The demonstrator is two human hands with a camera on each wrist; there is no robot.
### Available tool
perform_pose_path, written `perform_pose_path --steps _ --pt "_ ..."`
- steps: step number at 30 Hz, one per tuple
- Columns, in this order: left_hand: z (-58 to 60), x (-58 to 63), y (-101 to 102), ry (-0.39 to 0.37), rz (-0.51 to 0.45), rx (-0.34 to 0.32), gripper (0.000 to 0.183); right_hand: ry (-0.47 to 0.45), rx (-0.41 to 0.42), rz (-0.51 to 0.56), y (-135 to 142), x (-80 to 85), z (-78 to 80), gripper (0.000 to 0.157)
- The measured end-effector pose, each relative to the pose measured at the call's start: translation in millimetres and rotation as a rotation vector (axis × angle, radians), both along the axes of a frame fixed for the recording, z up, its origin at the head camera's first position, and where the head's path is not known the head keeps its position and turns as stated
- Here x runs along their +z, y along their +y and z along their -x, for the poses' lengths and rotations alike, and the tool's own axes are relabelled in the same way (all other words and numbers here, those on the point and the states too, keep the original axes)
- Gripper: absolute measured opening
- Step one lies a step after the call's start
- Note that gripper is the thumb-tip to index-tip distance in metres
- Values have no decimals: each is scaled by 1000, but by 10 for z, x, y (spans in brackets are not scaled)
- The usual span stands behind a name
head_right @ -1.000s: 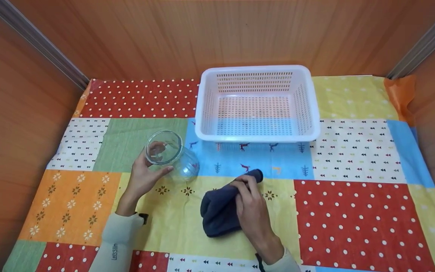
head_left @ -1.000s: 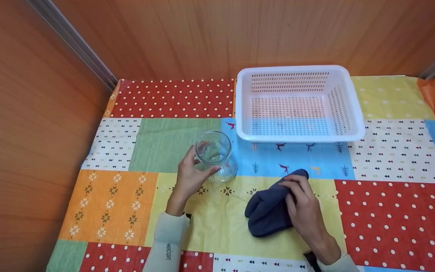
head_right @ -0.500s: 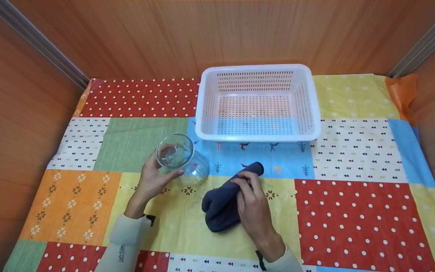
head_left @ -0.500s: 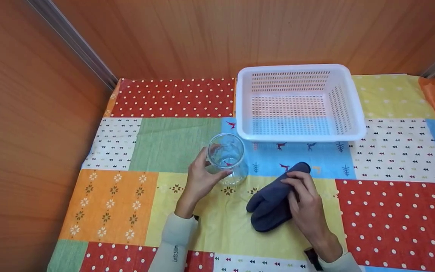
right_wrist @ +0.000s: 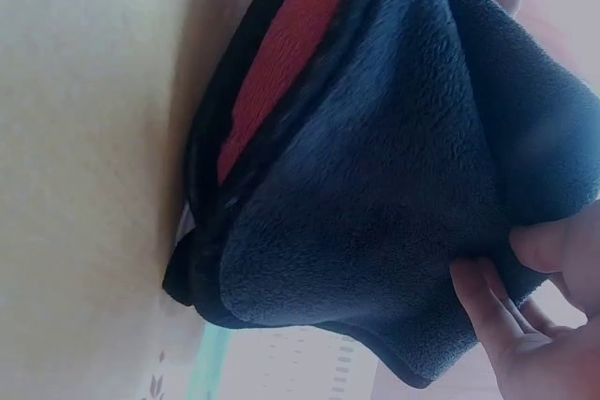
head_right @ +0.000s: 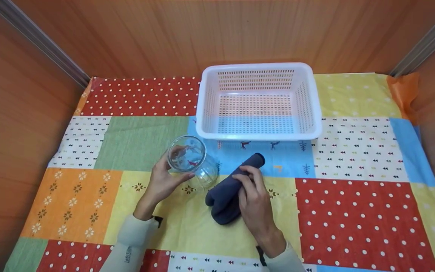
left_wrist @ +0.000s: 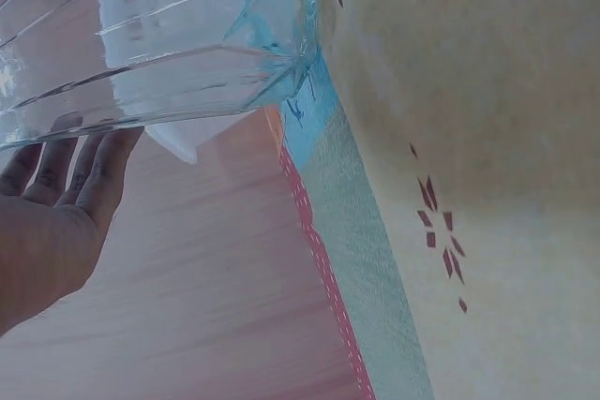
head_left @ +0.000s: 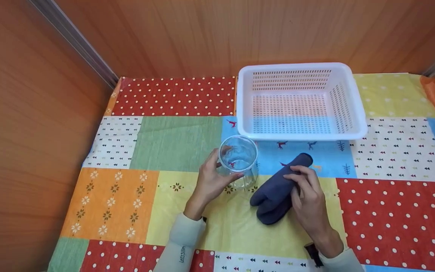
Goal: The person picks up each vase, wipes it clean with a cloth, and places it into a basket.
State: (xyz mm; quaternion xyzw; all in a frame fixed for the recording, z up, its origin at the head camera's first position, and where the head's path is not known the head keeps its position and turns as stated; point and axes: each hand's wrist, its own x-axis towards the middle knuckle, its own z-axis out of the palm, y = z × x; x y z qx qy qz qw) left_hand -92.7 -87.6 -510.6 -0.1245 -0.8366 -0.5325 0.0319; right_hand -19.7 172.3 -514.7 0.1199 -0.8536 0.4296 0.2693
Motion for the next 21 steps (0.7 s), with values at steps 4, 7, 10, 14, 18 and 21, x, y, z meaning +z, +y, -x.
perform_pose_path --steps 4,7,10,14,18,21 --pt "-16 -2 39 10 -3 -2 76 -5 4 12 -11 11 18 38" --pt "-31 2 66 3 -5 -5 76 -8 14 21 -13 18 33 38" --pt "-39 -4 86 0 -4 -5 75 -9 22 20 -15 32 50 37" --pt "-49 -7 111 8 -3 -14 75 -11 26 17 -22 52 63 35" --pt "-66 6 153 14 0 -32 75 -12 28 25 -31 65 74 35" --pt "-77 1 194 21 -12 -55 75 -12 25 32 -35 66 86 34"
